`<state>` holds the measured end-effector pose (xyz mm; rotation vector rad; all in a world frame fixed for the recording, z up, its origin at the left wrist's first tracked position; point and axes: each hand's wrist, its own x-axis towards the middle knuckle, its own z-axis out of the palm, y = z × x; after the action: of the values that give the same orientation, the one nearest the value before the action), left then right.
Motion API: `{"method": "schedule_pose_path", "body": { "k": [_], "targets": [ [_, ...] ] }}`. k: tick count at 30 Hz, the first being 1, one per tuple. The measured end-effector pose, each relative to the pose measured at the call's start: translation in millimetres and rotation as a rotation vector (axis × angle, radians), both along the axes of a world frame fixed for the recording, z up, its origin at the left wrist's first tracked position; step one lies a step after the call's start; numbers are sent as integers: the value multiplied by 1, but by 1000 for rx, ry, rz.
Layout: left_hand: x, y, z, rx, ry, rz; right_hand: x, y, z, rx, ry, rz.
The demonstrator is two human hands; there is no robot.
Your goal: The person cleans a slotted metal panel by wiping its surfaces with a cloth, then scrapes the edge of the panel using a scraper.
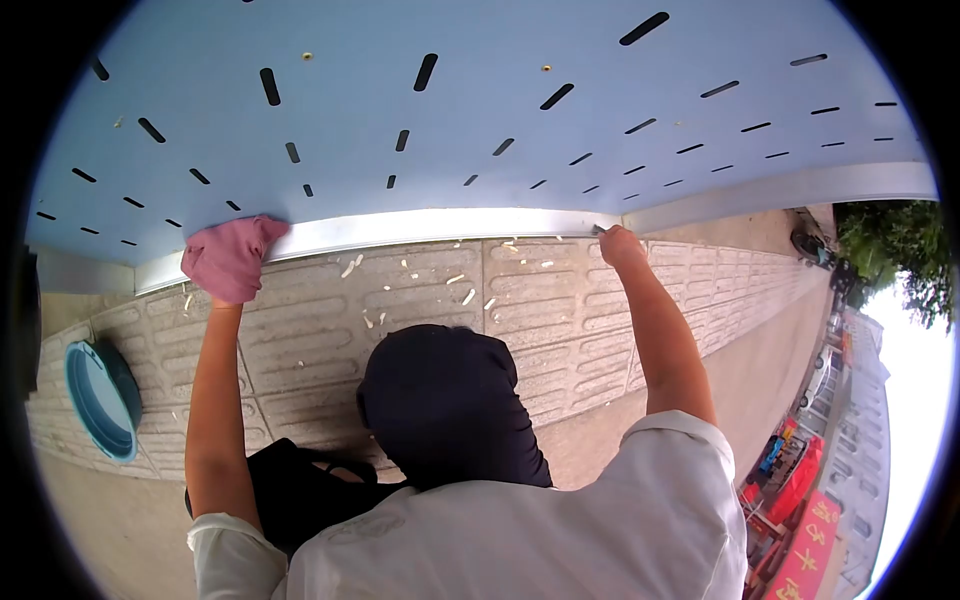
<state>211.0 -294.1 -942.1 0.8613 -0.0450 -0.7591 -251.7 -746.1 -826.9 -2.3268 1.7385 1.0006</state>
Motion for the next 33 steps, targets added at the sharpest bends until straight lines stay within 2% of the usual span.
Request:
{"method": "schedule_pose_path", "body": {
  "k": [1,4,6,9,13,15,16,17,18,21,22,24,28,29,32,33],
  "targets": [
    [0,0,0,-31,45,13,-5,2,-4,-44,-15,68],
    [0,3,-13,-154,178,37,-5,5,-8,-47,7,-53],
    [13,13,-46,-310,278,-28,-5,3,-7,-63,-25,-56],
    [24,15,-56,-481,332,-139,-11,8,-11,-95,-30,-60],
    [31,12,-41,-504,153,-291,-7,5,-8,-27,-12,-22],
    [10,13,-26,-475,184,-273,-12,11,-5,-13,24,-4],
    [1,7,7,-459,230,-209,-6,14,-3,-45,52,34],
    [5,4,10,-469,244,-185,6,13,0,-84,75,77],
    [9,1,12,-478,257,-161,14,16,4,-62,79,-1],
    [29,11,-28,-462,194,-151,20,5,-6,-140,47,-156],
    [31,8,-23,-384,136,-112,10,0,-19,-191,34,-53],
    [5,18,-13,29,-147,-131,-26,5,-16,-25,32,-50],
    [-9,-7,29,1239,-1242,-216,-25,-2,-6,3,-5,178],
    [-8,-10,33,1551,-1517,-235,-22,-1,-9,-42,0,128],
    [9,13,-48,1320,-1714,-49,3,3,8,65,27,-56],
    [8,9,-48,1229,-1610,-69,-4,3,2,27,58,0]
  ]
}}
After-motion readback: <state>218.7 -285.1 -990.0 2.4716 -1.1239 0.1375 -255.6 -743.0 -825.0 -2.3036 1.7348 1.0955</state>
